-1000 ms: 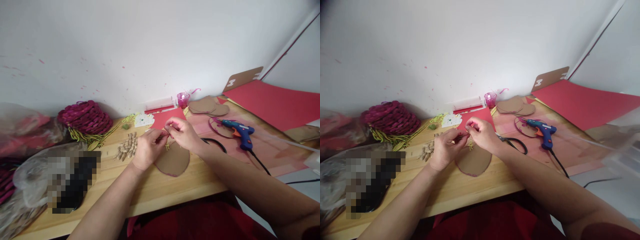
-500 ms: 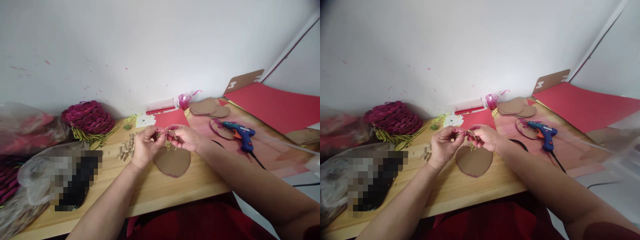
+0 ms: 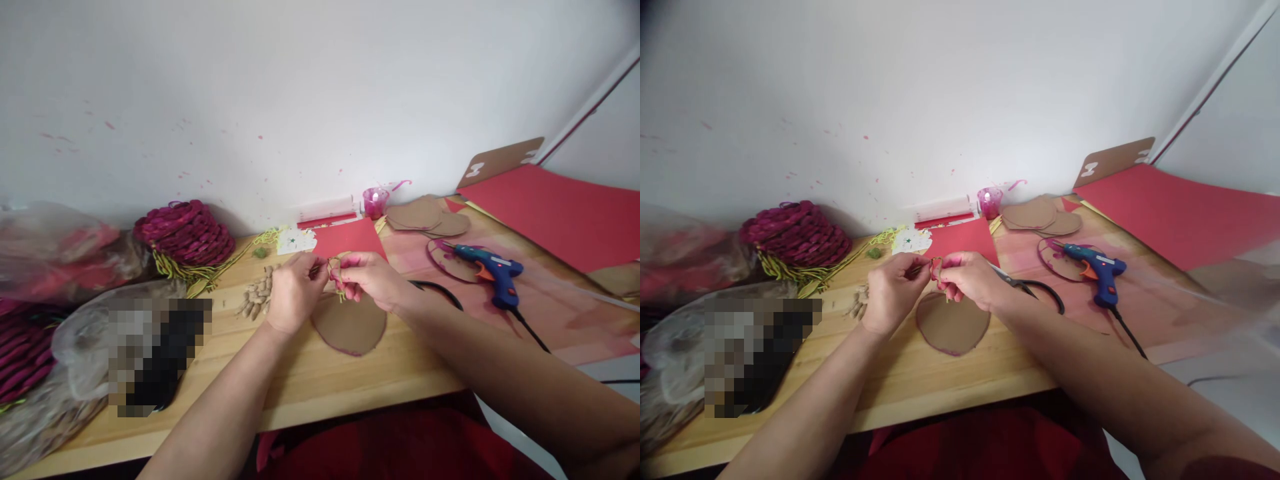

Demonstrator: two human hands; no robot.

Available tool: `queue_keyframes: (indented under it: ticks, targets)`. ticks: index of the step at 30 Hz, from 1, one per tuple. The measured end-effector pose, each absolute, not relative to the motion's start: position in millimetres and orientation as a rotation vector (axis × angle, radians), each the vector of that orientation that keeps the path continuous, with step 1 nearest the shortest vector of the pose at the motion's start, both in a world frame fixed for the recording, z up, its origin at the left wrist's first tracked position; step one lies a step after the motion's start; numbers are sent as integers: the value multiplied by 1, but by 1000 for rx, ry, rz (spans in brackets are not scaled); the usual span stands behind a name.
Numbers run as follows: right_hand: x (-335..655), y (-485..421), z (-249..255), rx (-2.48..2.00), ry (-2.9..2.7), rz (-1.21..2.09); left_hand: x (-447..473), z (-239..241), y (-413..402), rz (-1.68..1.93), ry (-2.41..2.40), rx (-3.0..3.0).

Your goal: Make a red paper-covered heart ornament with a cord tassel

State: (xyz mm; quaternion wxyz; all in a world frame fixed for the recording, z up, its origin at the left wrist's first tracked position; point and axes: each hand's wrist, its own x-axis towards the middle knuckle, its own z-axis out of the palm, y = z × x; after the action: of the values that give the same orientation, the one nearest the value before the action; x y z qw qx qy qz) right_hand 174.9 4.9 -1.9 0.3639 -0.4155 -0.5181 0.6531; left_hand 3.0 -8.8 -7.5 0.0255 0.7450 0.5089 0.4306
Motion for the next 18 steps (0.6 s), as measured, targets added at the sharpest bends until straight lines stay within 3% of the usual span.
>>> queue_keyframes:
  ticks: [8,14,18]
  targets:
    - [181,7,-4,-1178,-1813,856,6,-4,-13,985,1476,2560]
    - [184,9,-1,-1122,-1883,794,-2,2,-6,919,1246,1918]
    - [185,8,1,-1114,-1862,804,-3,3,-4,965,1235,1833]
